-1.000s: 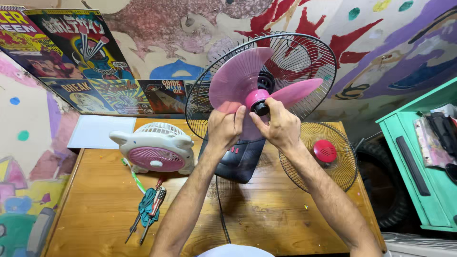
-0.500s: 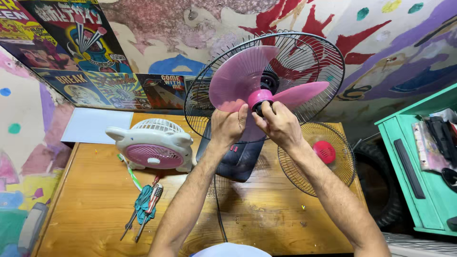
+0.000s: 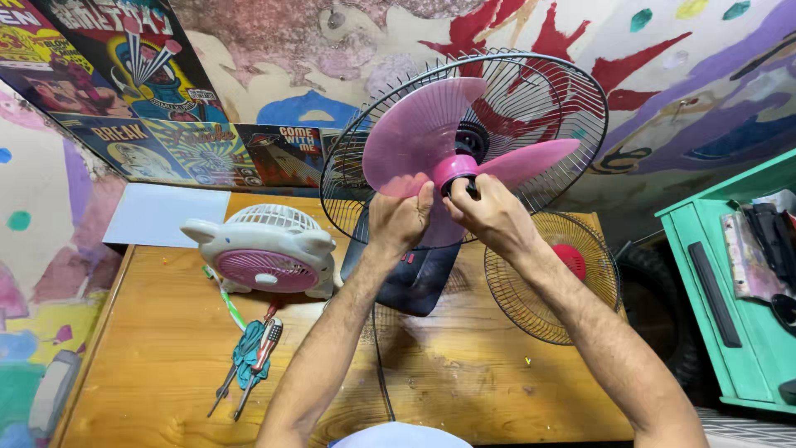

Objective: The person disassembles a table fan by removing the front grille, then the fan blade, and finally the rear grille. They place each component on the table and briefly handle a screwdriver at the end.

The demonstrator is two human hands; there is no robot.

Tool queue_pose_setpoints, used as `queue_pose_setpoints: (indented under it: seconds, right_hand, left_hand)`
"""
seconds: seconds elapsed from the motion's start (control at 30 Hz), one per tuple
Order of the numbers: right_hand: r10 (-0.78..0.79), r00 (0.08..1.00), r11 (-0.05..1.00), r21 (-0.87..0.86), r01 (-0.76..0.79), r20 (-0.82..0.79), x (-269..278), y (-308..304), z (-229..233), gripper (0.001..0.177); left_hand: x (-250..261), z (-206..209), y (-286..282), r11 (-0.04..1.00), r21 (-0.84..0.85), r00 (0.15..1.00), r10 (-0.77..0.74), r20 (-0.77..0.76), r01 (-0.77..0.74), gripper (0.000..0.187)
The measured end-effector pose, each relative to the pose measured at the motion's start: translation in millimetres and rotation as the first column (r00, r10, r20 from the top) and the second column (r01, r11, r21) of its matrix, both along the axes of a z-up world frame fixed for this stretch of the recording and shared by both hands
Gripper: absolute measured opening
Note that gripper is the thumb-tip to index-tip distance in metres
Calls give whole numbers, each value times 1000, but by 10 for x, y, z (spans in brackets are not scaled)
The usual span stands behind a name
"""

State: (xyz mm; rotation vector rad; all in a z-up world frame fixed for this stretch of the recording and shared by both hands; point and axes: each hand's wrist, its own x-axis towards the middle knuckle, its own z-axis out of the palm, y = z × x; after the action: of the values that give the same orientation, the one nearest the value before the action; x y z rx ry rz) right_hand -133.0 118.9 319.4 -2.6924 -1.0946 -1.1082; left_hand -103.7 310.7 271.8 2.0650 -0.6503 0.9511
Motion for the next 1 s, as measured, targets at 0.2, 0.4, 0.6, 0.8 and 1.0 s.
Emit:
queue_pose_setpoints:
  seconds: [0.2,0.4,0.6,0.8,1.0]
  right_hand:
    - [22,999,999,-23,-23,-26,-16,13,89,30]
    - [4,992,985,-170,-25,-123,-4,-20,218,33]
    - [-29,999,952,-305,32,14,-3,-58,239,36]
    - [6,1000,977,-213,1,31,55,-122,89,33]
    - [19,992,981,-194,7,128,99,-110,-32,34]
  left_hand:
    - [-10,-6,0,1000,8,1000,7,-21,-7,27]
    - [-10,-1,3,1000,-25,1000,-20,-22,19,27]
    - [-6,-10,-16,1000,-6,1000,6,-19,-6,28]
    - [11,23,-25,999,42,999,35,-1,-34,25]
    - [3,28,-47,996,41,996,77,36,-78,23]
